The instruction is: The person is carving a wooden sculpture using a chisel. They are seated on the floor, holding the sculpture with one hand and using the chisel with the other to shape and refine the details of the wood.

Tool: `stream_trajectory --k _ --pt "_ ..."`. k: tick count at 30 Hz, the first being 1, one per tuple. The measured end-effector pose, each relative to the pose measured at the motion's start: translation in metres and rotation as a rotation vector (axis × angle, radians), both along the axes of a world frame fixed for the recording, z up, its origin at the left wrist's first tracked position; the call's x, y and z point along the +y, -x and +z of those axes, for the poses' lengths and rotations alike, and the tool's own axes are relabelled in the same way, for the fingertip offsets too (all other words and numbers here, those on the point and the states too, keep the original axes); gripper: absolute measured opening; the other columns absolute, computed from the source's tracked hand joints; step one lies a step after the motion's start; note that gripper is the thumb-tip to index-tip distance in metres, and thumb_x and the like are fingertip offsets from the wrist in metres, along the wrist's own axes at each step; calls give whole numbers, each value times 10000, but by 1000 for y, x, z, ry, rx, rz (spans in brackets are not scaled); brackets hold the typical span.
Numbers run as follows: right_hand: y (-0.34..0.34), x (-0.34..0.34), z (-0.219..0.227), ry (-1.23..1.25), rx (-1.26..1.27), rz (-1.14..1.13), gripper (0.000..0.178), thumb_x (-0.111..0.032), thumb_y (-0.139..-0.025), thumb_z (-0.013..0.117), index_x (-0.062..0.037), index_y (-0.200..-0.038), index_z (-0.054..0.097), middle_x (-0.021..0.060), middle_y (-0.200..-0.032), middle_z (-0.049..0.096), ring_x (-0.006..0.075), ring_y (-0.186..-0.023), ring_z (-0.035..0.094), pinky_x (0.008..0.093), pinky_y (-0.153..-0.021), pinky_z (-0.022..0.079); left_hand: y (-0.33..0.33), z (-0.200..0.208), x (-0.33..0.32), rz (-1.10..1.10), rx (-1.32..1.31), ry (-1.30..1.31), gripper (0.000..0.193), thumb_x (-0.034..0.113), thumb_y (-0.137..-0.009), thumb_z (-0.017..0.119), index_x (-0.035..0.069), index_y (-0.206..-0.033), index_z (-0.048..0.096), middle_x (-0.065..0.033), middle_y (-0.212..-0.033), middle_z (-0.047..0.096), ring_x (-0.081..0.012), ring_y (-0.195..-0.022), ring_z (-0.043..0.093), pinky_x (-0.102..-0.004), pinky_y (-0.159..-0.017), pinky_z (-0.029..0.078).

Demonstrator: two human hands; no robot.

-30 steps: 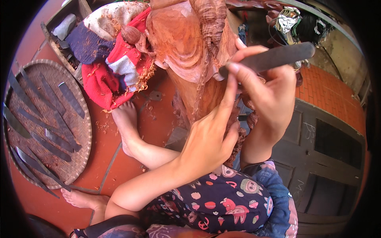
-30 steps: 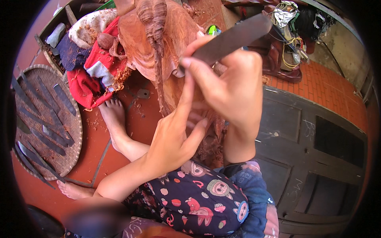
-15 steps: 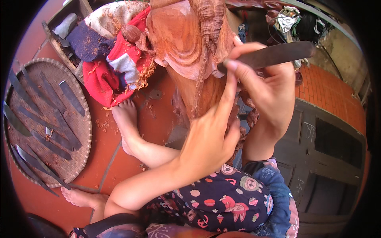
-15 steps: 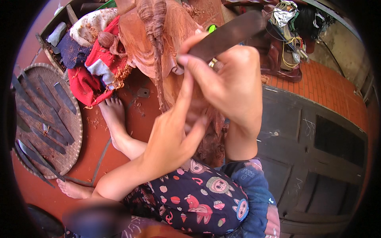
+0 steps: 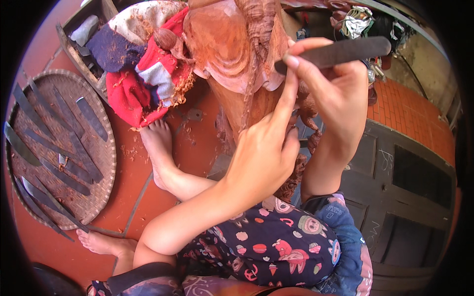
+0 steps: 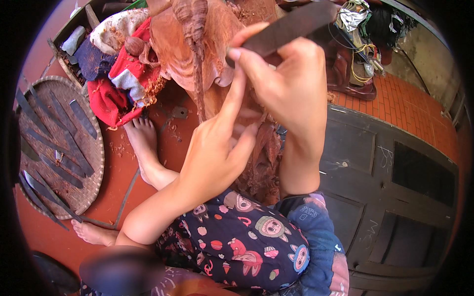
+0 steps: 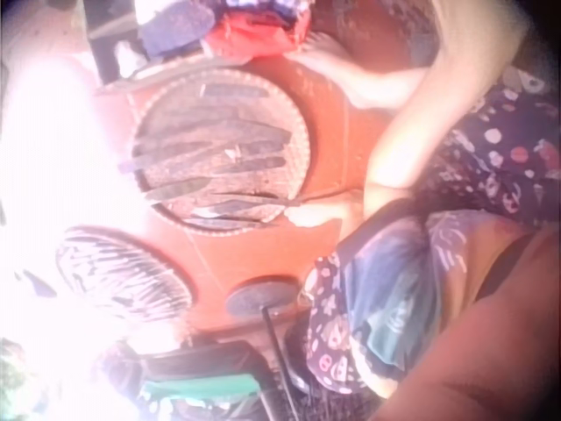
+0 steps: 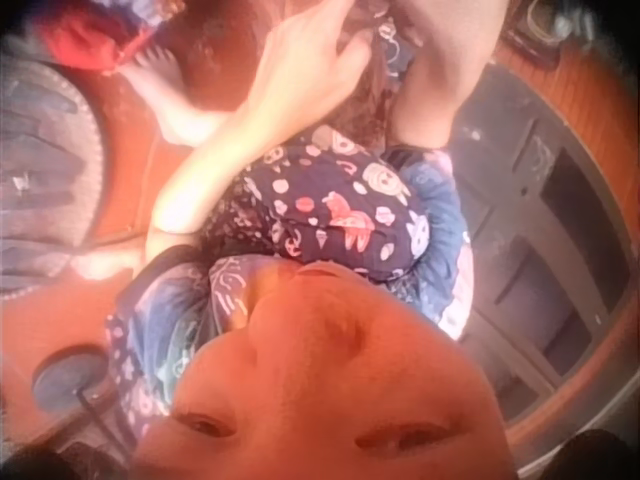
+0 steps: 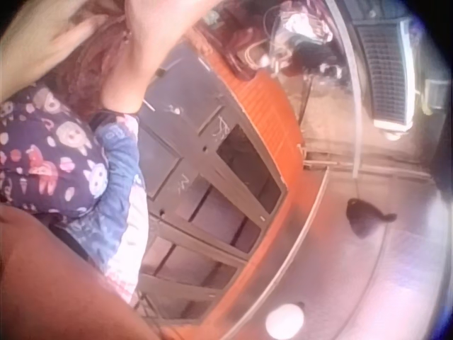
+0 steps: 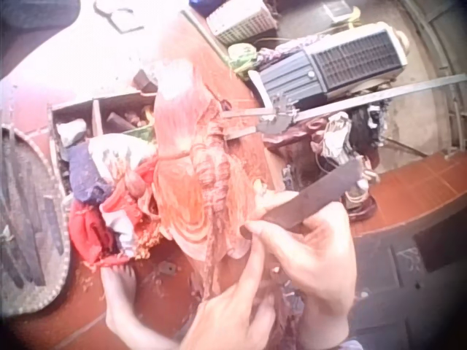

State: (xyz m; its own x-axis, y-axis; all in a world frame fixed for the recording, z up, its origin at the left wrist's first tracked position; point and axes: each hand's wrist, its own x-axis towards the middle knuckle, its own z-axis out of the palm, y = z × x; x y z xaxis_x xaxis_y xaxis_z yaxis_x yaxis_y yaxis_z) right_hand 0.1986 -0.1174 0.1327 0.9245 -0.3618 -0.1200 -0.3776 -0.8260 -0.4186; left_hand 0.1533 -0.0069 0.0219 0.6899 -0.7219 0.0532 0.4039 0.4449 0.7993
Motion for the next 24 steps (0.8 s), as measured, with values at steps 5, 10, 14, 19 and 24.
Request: stream_trajectory --k 5,10,14,19,24 --pt "3 1 -3 -20 -3 -56 92 31 -887 705 54 -975 703 40 -849 708 66 -759 634 211 -684 515 -3 -1 1 42 -87 -17 849 -30 -895 562 52 -1609 111 -225 -1103 714 -303 -887 747 -345 -706 573" --pt "4 2 -5 23 -58 16 96 24 -885 711 50 -977 702 32 -828 702 63 -738 624 207 -655 506 -5 -4 2 -16 -60 -51 850 -30 -892 566 56 -1610 119 -216 -1070 725 -295 -880 748 -346 -704 572" --pt "5 1 -6 -44 -60 -78 105 26 -886 710 39 -990 706 30 -821 703 64 -710 623 202 -620 492 -6 -3 4 -31 -34 -21 852 -27 -900 566 72 -1615 113 -187 -1009 733 -263 -834 748 -330 -692 568" --pt "7 2 -9 132 -45 110 84 50 -872 702 51 -954 717 38 -812 705 70 -717 627 285 -805 522 -9 0 3 -169 117 -52 868 0 -869 575 71 -1612 131 -227 -858 691 -439 -779 677 -494 -740 537" --pt "8 3 -10 -41 -125 -133 53 61 -850 710 65 -903 717 40 -782 698 69 -690 618 356 -974 514 -10 -1 5 26 -55 -11 875 6 -880 584 85 -1616 118 -220 -884 698 -408 -840 701 -470 -770 547"
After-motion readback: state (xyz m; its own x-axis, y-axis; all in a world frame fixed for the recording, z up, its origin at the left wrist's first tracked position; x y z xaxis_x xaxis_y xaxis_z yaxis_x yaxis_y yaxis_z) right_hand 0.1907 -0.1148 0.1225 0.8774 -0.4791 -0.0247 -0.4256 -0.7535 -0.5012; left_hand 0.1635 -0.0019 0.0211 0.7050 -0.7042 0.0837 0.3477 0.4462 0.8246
